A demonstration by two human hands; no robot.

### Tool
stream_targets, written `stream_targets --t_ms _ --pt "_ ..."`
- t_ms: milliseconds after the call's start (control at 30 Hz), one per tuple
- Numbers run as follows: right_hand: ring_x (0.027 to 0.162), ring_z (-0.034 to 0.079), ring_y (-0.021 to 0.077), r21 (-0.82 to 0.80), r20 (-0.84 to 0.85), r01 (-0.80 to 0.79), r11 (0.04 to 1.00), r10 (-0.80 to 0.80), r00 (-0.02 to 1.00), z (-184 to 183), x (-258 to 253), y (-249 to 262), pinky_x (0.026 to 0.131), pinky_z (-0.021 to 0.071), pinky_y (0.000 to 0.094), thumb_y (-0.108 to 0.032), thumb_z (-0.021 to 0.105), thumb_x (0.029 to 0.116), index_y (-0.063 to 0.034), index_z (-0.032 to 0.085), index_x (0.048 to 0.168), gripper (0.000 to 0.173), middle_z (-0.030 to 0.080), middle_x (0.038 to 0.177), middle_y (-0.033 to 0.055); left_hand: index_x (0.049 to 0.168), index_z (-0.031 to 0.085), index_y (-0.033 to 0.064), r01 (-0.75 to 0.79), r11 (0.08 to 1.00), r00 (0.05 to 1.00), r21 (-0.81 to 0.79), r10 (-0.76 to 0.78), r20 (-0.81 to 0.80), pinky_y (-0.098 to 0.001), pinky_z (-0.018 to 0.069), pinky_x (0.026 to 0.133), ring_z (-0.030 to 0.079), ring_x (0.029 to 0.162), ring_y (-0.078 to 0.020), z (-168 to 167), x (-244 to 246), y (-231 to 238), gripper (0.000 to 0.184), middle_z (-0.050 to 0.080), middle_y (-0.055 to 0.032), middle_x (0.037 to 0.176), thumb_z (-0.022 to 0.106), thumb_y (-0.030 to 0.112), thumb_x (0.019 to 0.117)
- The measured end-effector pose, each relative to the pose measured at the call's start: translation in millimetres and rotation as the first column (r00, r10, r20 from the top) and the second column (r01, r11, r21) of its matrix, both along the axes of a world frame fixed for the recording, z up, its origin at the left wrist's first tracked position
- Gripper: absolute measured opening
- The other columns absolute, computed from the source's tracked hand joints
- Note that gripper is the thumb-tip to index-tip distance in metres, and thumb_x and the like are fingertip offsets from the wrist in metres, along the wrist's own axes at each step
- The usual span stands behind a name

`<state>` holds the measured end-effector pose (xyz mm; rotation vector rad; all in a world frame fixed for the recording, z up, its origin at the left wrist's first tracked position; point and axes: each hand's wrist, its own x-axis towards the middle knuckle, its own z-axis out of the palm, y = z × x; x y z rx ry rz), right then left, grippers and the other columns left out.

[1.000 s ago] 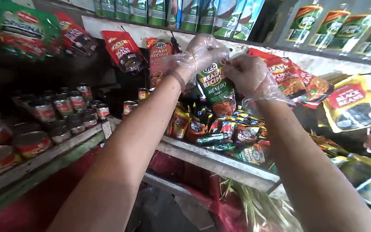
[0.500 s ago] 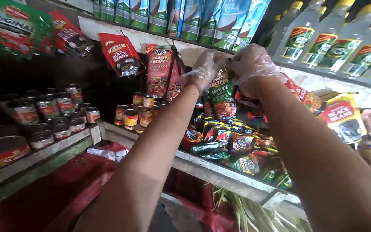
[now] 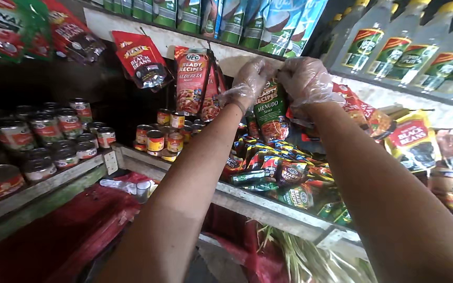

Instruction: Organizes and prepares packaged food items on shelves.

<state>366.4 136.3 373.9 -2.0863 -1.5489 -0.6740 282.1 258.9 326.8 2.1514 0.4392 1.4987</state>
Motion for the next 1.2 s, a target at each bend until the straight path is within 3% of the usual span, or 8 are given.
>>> stream_targets --t_ms 267,500,633,767,833,967,1067,1200 --pt "0.114 0.067 0.0369 0.014 0.019 -0.012 1.000 0.012 1.000 -1.4 4.2 3.7 0.096 0.0499 0.0626 -0.025 0.053 0.1033 -0.0100 0.072 0.117 0.028 0.071 0.118 0.0177 0.121 0.070 0.0056 -0.006 0.999 1.000 -0.036 0.006 0.004 -0.0452 0.0489 0.103 0.066 0.114 -0.0225 -1.2 1.8 0.5 0.028 0.071 -0.0126 0.119 0.055 0.023 0.1057" --pt "0.116 0.066 0.0349 -0.019 0.020 -0.023 1.000 0.024 1.000 1.5 6.6 5.0 0.098 0.0496 0.0615 -0.024 0.053 0.1026 -0.0114 0.072 0.119 0.028 0.071 0.120 0.0163 0.122 0.069 0.0105 -0.030 0.998 1.000 -0.051 0.030 -0.007 -0.0477 0.0487 0.101 0.065 0.112 -0.0215 -1.5 4.5 -1.6 0.032 0.070 -0.0094 0.119 0.054 0.033 0.1063" --pt "0.120 0.064 0.0372 -0.080 -0.035 0.059 0.995 -0.062 0.997 9.0 -2.5 5.9 0.099 0.0477 0.0648 -0.028 0.053 0.1039 -0.0122 0.071 0.123 0.031 0.069 0.125 0.0176 0.124 0.067 0.0062 -0.092 0.992 0.984 -0.091 0.077 -0.160 -0.0514 0.0473 0.101 0.064 0.115 -0.0280 13.6 -2.0 -8.8 0.037 0.068 -0.0155 0.120 0.051 0.035 0.1073" --pt "0.121 0.063 0.0400 -0.113 -0.043 0.163 0.980 -0.169 0.985 10.1 -10.6 7.7 0.096 0.0484 0.0665 -0.031 0.054 0.1025 -0.0072 0.070 0.119 0.033 0.067 0.125 0.0210 0.122 0.065 0.0020 -0.221 0.972 0.940 -0.075 0.191 -0.282 -0.0519 0.0478 0.100 0.063 0.117 -0.0304 24.0 -0.2 -20.3 0.043 0.066 -0.0181 0.123 0.050 0.039 0.1071" --pt "0.122 0.063 0.0395 -0.110 -0.057 0.170 0.979 -0.177 0.982 8.6 -11.7 7.8 0.096 0.0484 0.0659 -0.030 0.054 0.1020 -0.0071 0.068 0.120 0.033 0.067 0.126 0.0207 0.125 0.063 0.0014 -0.172 0.984 0.959 -0.050 0.155 -0.238 -0.0498 0.0471 0.102 0.062 0.118 -0.0293 19.3 -1.6 -15.5 0.044 0.066 -0.0179 0.124 0.050 0.039 0.1072" --pt "0.118 0.064 0.0375 -0.090 -0.104 0.094 0.992 -0.103 0.989 12.0 -7.6 5.4 0.095 0.0488 0.0650 -0.038 0.055 0.1023 -0.0079 0.070 0.115 0.036 0.069 0.121 0.0198 0.116 0.069 0.0020 -0.024 0.997 0.994 0.074 0.032 -0.101 -0.0419 0.0485 0.100 0.065 0.109 -0.0221 12.9 -5.9 1.0 0.031 0.069 -0.0145 0.114 0.057 0.029 0.1055" --pt "0.119 0.063 0.0383 -0.115 -0.105 0.111 0.987 -0.123 0.987 12.8 -7.1 6.3 0.096 0.0474 0.0653 -0.039 0.054 0.1032 -0.0063 0.069 0.117 0.038 0.067 0.123 0.0209 0.112 0.066 0.0006 -0.096 0.991 0.971 0.089 0.113 -0.213 -0.0453 0.0482 0.098 0.064 0.109 -0.0253 19.8 -7.6 -3.3 0.032 0.067 -0.0164 0.114 0.053 0.029 0.1065" --pt "0.123 0.062 0.0391 -0.097 -0.054 0.180 0.979 -0.185 0.981 9.5 -6.9 13.6 0.097 0.0479 0.0654 -0.033 0.054 0.1016 -0.0046 0.069 0.116 0.035 0.067 0.127 0.0210 0.122 0.063 0.0001 -0.212 0.974 0.916 0.081 0.227 -0.332 -0.0512 0.0464 0.103 0.061 0.120 -0.0311 28.4 -1.5 -10.8 0.038 0.065 -0.0191 0.126 0.049 0.033 0.1078"
